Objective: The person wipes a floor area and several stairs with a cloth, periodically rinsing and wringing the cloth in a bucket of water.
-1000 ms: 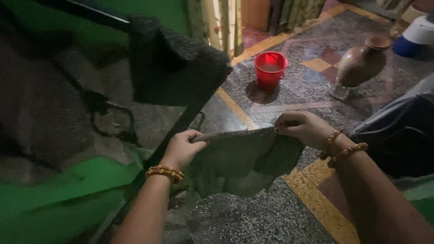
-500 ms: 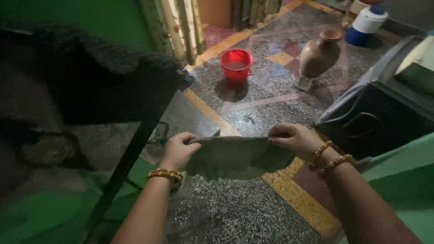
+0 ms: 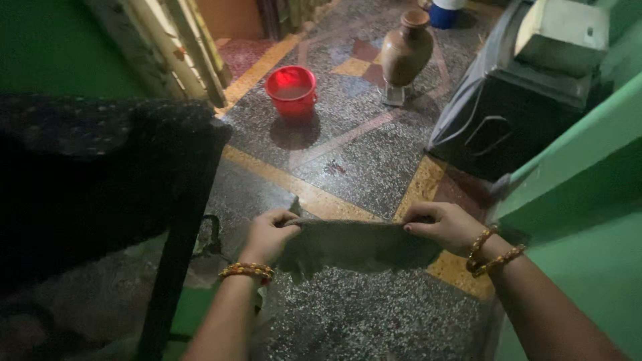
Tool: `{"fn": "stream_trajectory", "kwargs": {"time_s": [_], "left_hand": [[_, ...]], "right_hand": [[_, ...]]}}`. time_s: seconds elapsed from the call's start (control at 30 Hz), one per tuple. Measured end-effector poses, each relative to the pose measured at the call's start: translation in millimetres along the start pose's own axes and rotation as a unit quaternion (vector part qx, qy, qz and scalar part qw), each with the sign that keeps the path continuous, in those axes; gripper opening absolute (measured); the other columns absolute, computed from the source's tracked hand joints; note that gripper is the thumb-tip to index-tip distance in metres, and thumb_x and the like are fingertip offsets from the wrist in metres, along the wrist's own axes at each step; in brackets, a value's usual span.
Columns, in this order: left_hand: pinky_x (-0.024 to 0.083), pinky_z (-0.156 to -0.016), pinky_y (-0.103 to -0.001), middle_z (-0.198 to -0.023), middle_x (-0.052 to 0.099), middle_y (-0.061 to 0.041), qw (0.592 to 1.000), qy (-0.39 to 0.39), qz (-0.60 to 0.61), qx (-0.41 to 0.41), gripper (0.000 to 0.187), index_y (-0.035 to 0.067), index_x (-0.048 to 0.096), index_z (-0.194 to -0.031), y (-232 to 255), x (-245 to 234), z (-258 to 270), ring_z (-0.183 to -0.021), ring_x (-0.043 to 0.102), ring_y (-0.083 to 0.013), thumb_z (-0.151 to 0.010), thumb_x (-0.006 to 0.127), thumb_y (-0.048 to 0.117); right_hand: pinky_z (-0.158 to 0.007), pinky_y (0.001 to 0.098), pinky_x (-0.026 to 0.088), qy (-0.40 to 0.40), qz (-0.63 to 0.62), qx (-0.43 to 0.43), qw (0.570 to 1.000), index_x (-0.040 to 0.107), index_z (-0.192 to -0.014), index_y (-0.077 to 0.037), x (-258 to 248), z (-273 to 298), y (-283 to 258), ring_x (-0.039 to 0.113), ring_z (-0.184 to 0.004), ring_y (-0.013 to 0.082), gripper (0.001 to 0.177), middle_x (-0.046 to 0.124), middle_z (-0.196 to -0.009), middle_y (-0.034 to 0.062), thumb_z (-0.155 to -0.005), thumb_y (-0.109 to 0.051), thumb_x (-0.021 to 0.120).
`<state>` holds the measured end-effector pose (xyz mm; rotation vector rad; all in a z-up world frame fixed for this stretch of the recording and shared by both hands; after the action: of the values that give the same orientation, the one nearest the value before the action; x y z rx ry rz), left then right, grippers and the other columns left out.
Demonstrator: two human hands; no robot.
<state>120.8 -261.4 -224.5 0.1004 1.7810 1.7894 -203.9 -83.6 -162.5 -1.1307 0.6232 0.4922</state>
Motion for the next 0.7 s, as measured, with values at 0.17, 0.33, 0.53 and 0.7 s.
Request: {"fn": "stream_trajectory", "kwargs": {"time_s": [0.17,0.33,0.53,0.7], "left_hand": [[0.056,-0.079,-0.029,-0.093,0.08,-0.004,0.998,-0.025,-0.049,-0.037,0.025,0.007,0.08,-0.099,-23.6,4.1,-14.6,-0.085,0.072,-0.015,-0.074,0.077,0.012],[0.057,-0.079,-0.03,-0.092,0.08,-0.008,0.998,-0.019,-0.053,-0.011,0.025,0.004,0.08,-0.096,-73.5,30.5,-39.5,-0.086,0.073,-0.0174,-0.073,0.078,0.013],[0.058,-0.079,-0.033,-0.091,0.081,-0.008,0.999,-0.031,-0.007,0.007,0.024,0.007,0.08,-0.097,-100.4,71.8,-79.4,-0.085,0.075,-0.0191,-0.074,0.074,0.012],[0.058,-0.082,-0.032,-0.093,0.078,-0.006,0.996,0.06,-0.06,0.039,0.024,0.012,0.081,-0.097,-108.4,99.8,-98.1,-0.086,0.074,-0.0181,-0.074,0.076,0.013]], "right_hand": [[-0.089,0.0334,0.057,0.012,-0.009,0.053,0.999,0.078,-0.106,-0.014,32.2,-8.1,24.1,0.074,-0.097,0.0151,0.025,0.079,-0.102,0.0004,-0.086,-0.028,0.073],[-0.084,0.0368,0.06,0.032,0.01,0.085,0.996,0.077,-0.108,-0.016,59.7,-37.0,62.6,0.075,-0.092,0.0192,0.025,0.08,-0.1,0.0043,-0.087,-0.029,0.074],[-0.081,0.0356,0.059,0.13,-0.011,0.087,0.988,0.078,-0.108,-0.017,63.4,-80.1,103.2,0.075,-0.088,0.016,0.021,0.081,-0.099,0.0036,-0.091,-0.027,0.071],[-0.078,0.032,0.06,0.237,-0.063,0.0,0.97,0.077,-0.107,-0.013,68.1,-97.5,134.6,0.074,-0.087,0.0147,0.018,0.079,-0.102,0.0031,-0.091,-0.018,0.071]]}}
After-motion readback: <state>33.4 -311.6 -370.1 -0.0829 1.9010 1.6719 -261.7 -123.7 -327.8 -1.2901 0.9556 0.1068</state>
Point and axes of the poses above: each hand's wrist, its own z-axis away from the middle knuckle, its own x-axis out of the palm, y = z × x, the point moved 3 cm from there along -z, towards the middle knuckle
